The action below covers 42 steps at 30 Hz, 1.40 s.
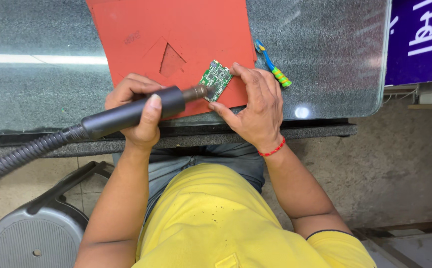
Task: The person heats a circuit board with a heat gun while holding it in place on a red surface, then sets the heat gun down.
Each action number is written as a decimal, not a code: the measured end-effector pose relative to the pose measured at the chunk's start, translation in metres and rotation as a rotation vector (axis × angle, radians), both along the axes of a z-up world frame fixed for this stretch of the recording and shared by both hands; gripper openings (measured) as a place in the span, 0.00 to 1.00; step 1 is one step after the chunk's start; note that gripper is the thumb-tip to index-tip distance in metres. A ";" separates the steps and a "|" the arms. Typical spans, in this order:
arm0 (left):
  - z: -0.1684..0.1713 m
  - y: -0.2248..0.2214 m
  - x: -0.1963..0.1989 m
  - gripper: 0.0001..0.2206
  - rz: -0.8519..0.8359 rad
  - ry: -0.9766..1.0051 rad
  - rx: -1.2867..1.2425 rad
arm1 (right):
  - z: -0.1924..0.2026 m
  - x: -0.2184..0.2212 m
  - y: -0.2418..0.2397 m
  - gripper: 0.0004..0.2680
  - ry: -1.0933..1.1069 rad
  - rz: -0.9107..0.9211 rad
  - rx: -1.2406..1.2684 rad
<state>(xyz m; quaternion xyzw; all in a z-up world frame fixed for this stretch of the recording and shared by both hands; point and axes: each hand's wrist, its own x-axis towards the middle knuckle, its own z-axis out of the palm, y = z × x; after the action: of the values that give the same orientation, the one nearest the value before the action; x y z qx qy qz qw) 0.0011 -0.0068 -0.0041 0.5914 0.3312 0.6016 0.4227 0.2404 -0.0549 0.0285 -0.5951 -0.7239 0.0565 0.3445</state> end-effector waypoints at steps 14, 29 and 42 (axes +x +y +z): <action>-0.004 0.002 0.003 0.15 0.054 -0.117 -0.053 | 0.013 0.009 0.001 0.29 -0.053 0.166 -0.161; -0.001 0.001 0.006 0.14 0.066 -0.080 -0.008 | 0.009 0.002 0.011 0.26 -0.018 0.069 -0.145; -0.004 -0.003 0.008 0.15 0.202 -0.056 0.028 | 0.009 0.001 0.012 0.21 -0.028 0.104 -0.066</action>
<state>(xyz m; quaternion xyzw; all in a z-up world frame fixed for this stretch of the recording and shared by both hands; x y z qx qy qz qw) 0.0091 -0.0094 -0.0077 0.5440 0.3687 0.6619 0.3606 0.2411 -0.0429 0.0378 -0.5686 -0.7562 0.0901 0.3111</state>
